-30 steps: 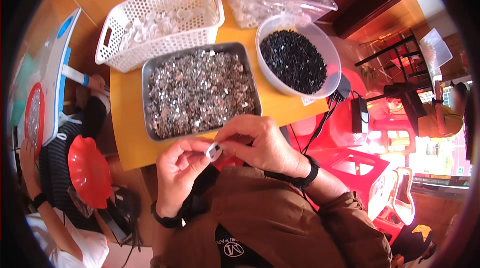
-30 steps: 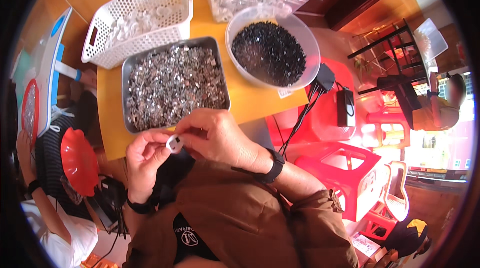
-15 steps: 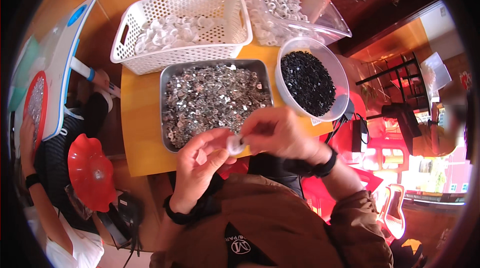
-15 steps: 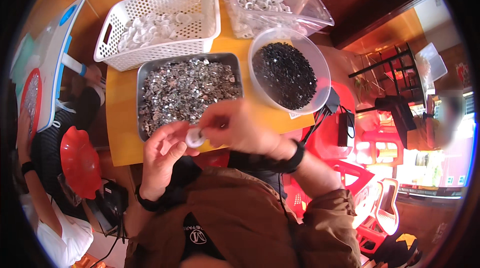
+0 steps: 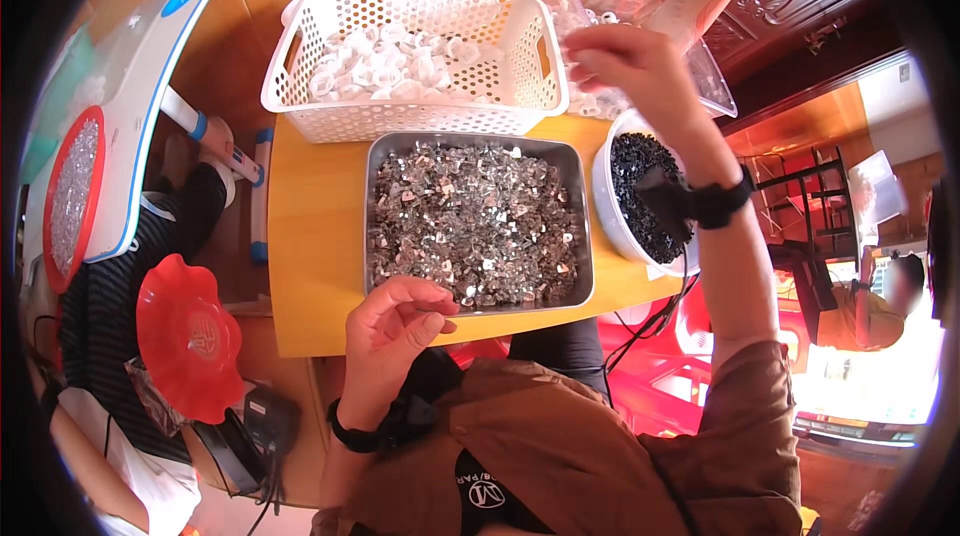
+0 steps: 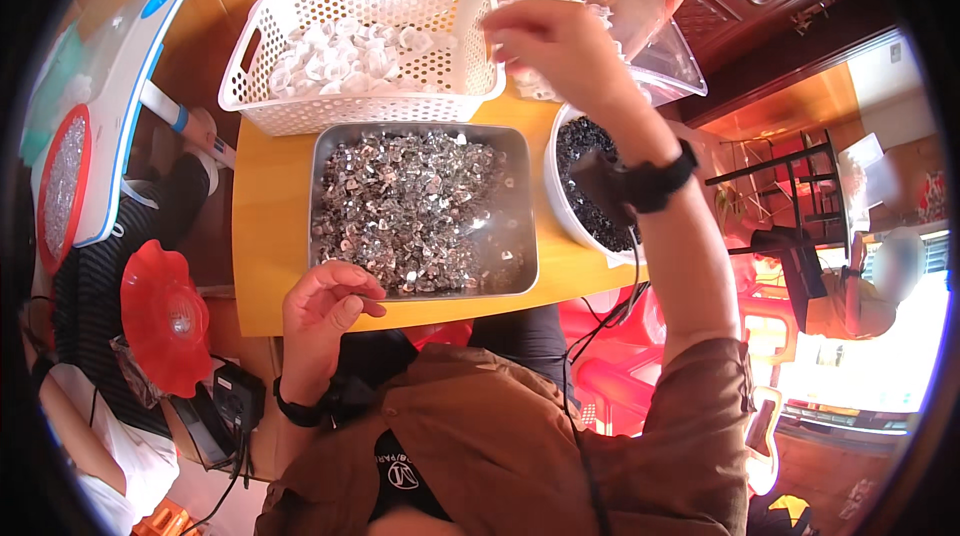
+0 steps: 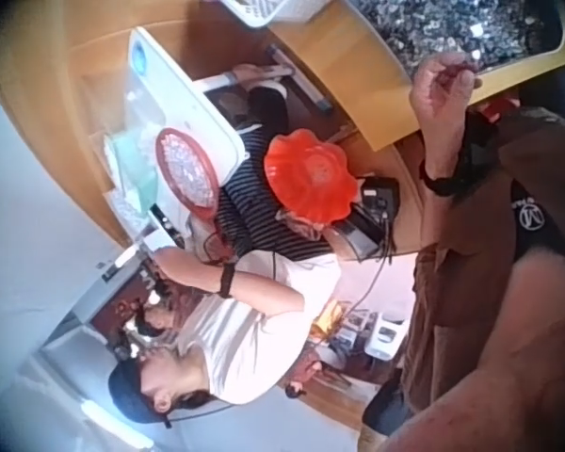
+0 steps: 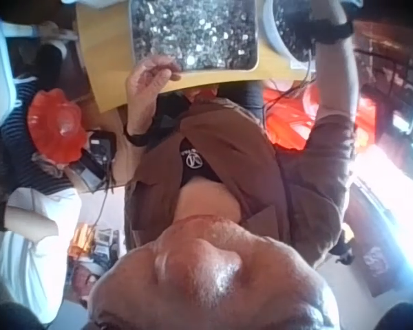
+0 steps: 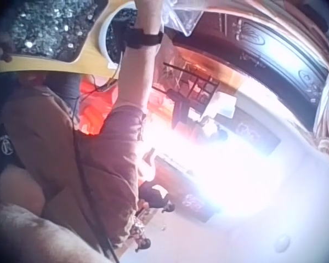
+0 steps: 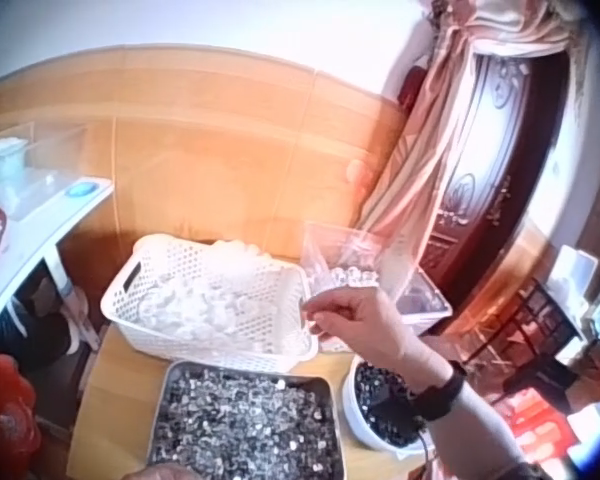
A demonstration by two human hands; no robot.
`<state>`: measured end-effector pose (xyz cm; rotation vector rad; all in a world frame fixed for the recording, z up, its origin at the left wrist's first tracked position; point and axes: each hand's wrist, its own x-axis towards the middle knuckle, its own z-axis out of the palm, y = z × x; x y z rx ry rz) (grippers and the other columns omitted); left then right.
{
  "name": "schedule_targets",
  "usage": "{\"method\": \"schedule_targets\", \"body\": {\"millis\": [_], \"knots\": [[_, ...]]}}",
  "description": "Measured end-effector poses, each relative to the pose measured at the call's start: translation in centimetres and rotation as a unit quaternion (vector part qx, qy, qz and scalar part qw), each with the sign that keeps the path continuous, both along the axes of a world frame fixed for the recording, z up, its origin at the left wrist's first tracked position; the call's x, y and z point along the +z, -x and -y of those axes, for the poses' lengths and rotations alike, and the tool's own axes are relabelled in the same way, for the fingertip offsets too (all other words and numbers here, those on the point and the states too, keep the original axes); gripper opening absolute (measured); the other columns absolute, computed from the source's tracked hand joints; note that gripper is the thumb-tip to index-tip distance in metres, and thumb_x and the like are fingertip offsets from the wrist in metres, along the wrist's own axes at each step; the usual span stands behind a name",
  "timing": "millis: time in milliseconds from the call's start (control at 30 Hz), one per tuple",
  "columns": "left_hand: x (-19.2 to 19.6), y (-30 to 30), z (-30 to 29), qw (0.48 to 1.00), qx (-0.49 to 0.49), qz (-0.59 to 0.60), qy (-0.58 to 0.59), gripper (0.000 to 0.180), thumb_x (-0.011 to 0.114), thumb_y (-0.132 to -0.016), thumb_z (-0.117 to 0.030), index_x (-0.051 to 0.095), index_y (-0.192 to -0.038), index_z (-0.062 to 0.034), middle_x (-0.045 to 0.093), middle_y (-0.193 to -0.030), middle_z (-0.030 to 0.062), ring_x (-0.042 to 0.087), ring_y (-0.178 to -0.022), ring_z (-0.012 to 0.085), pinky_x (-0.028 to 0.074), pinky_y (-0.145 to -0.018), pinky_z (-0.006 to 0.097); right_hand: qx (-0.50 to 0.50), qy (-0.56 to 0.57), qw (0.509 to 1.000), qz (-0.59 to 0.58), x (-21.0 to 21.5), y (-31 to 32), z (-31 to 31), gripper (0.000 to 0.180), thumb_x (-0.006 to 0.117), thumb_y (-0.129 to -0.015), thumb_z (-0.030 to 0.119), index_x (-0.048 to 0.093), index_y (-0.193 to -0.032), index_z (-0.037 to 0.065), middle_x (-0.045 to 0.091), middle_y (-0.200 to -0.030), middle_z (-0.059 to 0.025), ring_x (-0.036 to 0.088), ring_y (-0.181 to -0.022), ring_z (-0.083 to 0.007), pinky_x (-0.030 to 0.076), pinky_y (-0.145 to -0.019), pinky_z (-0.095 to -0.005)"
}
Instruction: Assembling small metal and plastic parts into white plastic housing units.
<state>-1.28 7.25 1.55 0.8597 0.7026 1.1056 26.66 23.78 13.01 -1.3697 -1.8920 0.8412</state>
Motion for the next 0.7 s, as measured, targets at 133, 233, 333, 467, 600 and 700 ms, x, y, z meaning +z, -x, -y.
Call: {"method": "schedule_targets", "body": {"millis": [133, 233, 333, 467, 600, 700], "knots": [[-0.3, 1.3, -0.3, 0.999, -0.031, -0.023, -0.019, 0.015, 0.064, -0.083, -0.003, 0.059, -0.097, -0.0004, 0.058, -0.095, 0.0068, 0.058, -0.089, 0.0152, 0.049, -0.078, 0.029, 0.162, -0.037, 0.963, 0.214, -3.8, 4.9, -5.9, 0.029, 0.054, -0.084, 0.004, 0.06, -0.113, 0.003, 0.065, -0.103, -0.0098, 0.062, -0.089, -0.0174, 0.049, -0.08, -0.0304], [-0.8, 1.9, -0.1, 0.997, -0.048, -0.049, -0.022, 0.016, 0.066, -0.082, -0.004, 0.06, -0.097, -0.001, 0.058, -0.094, 0.0064, 0.057, -0.088, 0.0139, 0.047, -0.077, 0.027, 0.264, 0.002, 0.922, 0.282, -7.1, 5.7, -9.7, 0.039, 0.051, -0.081, 0.0, 0.057, -0.12, 0.006, 0.063, -0.11, -0.0122, 0.06, -0.097, -0.0229, 0.046, -0.087, -0.033], [-1.2, 2.6, -0.1, 0.997, -0.07, -0.038, -0.007, 0.016, 0.066, -0.082, -0.003, 0.059, -0.097, -0.0006, 0.058, -0.095, 0.0063, 0.056, -0.089, 0.0138, 0.047, -0.077, 0.028, 0.236, 0.145, 0.901, 0.335, -8.0, 6.4, -10.6, 0.05, 0.046, -0.08, -0.002, 0.05, -0.128, 0.011, 0.059, -0.116, -0.0142, 0.057, -0.102, -0.0268, 0.044, -0.089, -0.0344], [-0.9, 2.6, -0.3, 0.998, -0.062, -0.004, 0.001, 0.016, 0.065, -0.082, -0.001, 0.059, -0.097, -0.0006, 0.058, -0.095, 0.006, 0.057, -0.09, 0.0144, 0.048, -0.078, 0.029, 0.258, 0.115, 0.889, 0.359, -9.3, 6.2, -10.8, 0.054, 0.045, -0.081, -0.001, 0.044, -0.134, 0.013, 0.058, -0.117, -0.0147, 0.056, -0.103, -0.0281, 0.043, -0.087, -0.0375], [-0.9, 2.4, -0.4, 0.997, -0.068, 0.013, 0.03, 0.017, 0.065, -0.082, 0.0, 0.059, -0.098, -0.0003, 0.058, -0.096, 0.0061, 0.057, -0.091, 0.0153, 0.048, -0.08, 0.03, 0.292, 0.045, 0.897, 0.329, -12.1, 5.6, -11.5, 0.051, 0.047, -0.077, 0.003, 0.049, -0.126, 0.016, 0.057, -0.114, -0.017, 0.055, -0.104, -0.0336, 0.045, -0.082, -0.0411], [-1.0, 2.4, -0.4, 0.998, -0.062, 0.008, 0.033, 0.017, 0.065, -0.082, 0.001, 0.059, -0.098, -0.0002, 0.058, -0.096, 0.0061, 0.057, -0.091, 0.0156, 0.048, -0.08, 0.029, 0.3, -0.03, 0.886, 0.353, -12.6, 5.6, -12.1, 0.027, 0.051, -0.082, 0.013, 0.059, -0.107, 0.01, 0.062, -0.102, -0.0143, 0.058, -0.096, -0.0341, 0.046, -0.077, -0.0413]]}}
